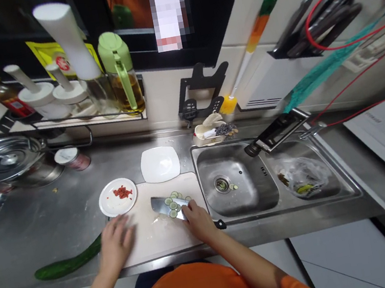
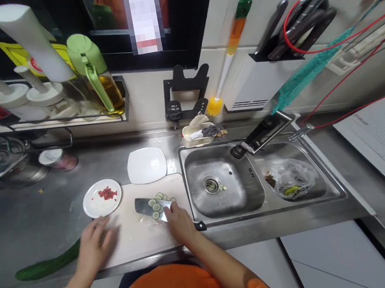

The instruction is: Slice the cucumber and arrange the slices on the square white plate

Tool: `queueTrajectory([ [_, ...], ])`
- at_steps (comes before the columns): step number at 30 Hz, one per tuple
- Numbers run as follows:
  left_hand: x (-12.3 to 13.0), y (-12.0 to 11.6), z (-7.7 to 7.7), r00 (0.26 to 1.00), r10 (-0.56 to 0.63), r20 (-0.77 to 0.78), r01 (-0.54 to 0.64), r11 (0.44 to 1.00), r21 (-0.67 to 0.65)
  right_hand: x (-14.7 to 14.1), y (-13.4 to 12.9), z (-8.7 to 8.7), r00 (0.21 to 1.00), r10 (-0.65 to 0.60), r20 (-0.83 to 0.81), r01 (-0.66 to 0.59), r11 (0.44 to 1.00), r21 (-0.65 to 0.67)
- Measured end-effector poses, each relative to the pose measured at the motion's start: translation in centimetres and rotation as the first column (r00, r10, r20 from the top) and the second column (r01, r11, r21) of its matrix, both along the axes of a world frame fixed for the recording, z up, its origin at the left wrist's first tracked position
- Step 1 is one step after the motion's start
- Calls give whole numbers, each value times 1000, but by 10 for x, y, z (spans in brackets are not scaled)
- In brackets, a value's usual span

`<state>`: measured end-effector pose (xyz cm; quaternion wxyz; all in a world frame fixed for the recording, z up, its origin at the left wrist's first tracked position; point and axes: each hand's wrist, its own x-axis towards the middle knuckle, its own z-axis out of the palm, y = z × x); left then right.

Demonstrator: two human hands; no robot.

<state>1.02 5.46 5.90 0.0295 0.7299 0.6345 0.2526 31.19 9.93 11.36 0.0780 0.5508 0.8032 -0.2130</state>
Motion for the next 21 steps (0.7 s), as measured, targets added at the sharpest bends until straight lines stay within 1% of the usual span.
queueTrajectory([
  [2, 43, 14, 7, 977, -180, 118, 185, 982, -36, -2, 0, -2, 1000, 6, 3, -6, 1000, 1],
  [3, 64, 22, 9, 956, -241, 166, 253, 966, -54, -3, 0, -3, 1000, 8, 7, -8, 1000, 5],
  [5, 97, 37, 9, 931, -286, 227, 308, 949, -68, -5, -1, -3, 1000, 10, 16, -10, 1000, 22],
  [7, 116, 49, 5, 923, -293, 249, 322, 943, -88, -5, -2, -3, 1000, 15, 25, -16, 999, 36],
  [9, 124, 58, 0, 922, -292, 255, 329, 937, -116, -4, -4, -2, 999, 25, 35, -26, 999, 37],
  [11, 126, 62, -3, 919, -300, 256, 344, 928, -146, -2, -7, -2, 998, 41, 40, -42, 998, 38],
  [16, 128, 68, -3, 897, -356, 262, 414, 884, -218, -1, -14, -7, 998, 55, 43, -59, 994, 91],
  [18, 129, 73, -3, 902, -343, 262, 406, 879, -250, 0, -16, -8, 998, 41, 45, -46, 991, 126],
  [21, 130, 82, -3, 925, -291, 244, 355, 889, -290, 7, -19, -8, 999, 12, 47, -19, 990, 141],
])
